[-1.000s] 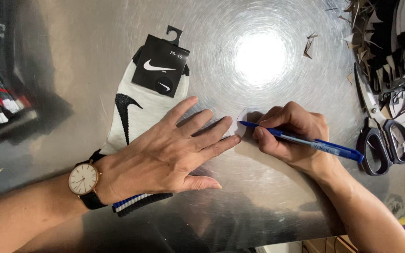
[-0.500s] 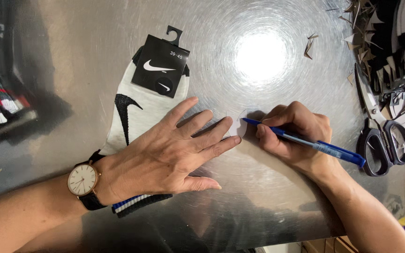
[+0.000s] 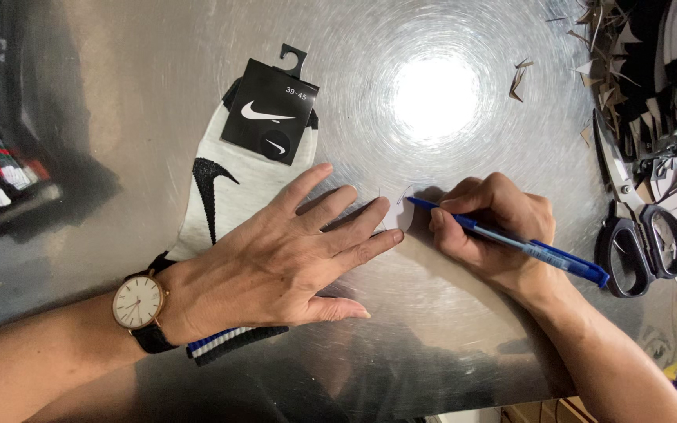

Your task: The person places a small white paper on a black Nike sock and draws a pattern on it with a blue pen. They then switch to a white Nike sock, cut a small white paper with scissors, and draw a pattern on it with the pen. The person continues drawing on the paper placed on the white sock.

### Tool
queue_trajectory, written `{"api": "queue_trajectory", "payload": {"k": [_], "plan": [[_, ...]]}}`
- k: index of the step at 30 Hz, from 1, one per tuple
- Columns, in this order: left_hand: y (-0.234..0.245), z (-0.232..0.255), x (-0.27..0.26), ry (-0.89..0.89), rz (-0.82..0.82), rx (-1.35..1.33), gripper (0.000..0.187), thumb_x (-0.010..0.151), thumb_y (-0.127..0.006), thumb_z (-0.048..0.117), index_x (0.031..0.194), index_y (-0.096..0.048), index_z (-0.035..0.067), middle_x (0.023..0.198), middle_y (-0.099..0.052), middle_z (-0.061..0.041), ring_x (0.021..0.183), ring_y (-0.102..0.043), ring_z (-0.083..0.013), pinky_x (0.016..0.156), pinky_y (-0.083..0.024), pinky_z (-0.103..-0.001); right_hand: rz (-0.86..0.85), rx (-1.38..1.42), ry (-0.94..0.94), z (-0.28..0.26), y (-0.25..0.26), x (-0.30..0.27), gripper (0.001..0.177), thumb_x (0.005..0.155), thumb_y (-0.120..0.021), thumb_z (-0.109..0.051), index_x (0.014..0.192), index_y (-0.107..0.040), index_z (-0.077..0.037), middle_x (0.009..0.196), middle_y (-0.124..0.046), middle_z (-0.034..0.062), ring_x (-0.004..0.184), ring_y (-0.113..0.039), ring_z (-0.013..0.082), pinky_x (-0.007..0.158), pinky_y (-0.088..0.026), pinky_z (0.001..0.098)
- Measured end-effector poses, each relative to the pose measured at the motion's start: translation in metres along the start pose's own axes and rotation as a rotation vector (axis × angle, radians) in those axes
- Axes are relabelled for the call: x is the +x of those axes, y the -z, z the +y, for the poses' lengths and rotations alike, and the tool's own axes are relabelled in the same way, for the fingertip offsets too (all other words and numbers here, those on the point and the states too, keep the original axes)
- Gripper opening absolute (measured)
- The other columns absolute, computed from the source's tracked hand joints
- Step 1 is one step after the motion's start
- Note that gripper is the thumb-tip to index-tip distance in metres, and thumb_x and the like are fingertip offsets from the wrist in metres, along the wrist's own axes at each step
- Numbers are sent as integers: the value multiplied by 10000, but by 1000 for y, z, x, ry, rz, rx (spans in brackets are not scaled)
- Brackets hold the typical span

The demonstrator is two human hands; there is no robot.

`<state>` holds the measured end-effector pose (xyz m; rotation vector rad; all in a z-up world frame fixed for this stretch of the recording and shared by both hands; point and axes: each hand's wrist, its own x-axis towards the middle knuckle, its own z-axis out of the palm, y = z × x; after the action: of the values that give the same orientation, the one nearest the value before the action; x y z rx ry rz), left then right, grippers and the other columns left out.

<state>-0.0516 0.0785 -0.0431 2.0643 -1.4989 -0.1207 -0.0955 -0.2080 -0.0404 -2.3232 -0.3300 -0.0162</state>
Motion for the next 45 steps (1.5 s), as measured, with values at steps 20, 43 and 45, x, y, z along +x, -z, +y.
{"api": "queue_trajectory", "payload": {"k": [20, 43, 45], "plan": [[-1, 0, -1, 4, 9, -23, 800, 914, -579, 645, 1468, -539, 69, 1462, -531, -159, 1368, -428, -312, 1230, -234, -594, 53, 1, -37, -5, 0, 1, 270, 952, -749, -130, 905, -509, -16, 800, -736, 140, 643, -720, 138, 542, -553, 241], [3, 2, 2, 17, 28, -66, 858, 838, -680, 610, 1488, -506, 78, 1464, -539, -156, 1346, -464, -322, 1202, -274, -613, 64, 272, -100, 0, 2, 2, 170, 991, -715, -58, 940, -563, 0, 823, -720, 108, 715, -680, 85, 617, -552, 223], [3, 2, 2, 15, 16, -67, 871, 836, -681, 611, 1483, -499, 57, 1464, -539, -160, 1342, -471, -324, 1196, -276, -619, 64, 271, -92, 0, 2, 4, 176, 987, -722, -62, 937, -567, 4, 826, -724, 110, 716, -684, 83, 615, -553, 220]]}}
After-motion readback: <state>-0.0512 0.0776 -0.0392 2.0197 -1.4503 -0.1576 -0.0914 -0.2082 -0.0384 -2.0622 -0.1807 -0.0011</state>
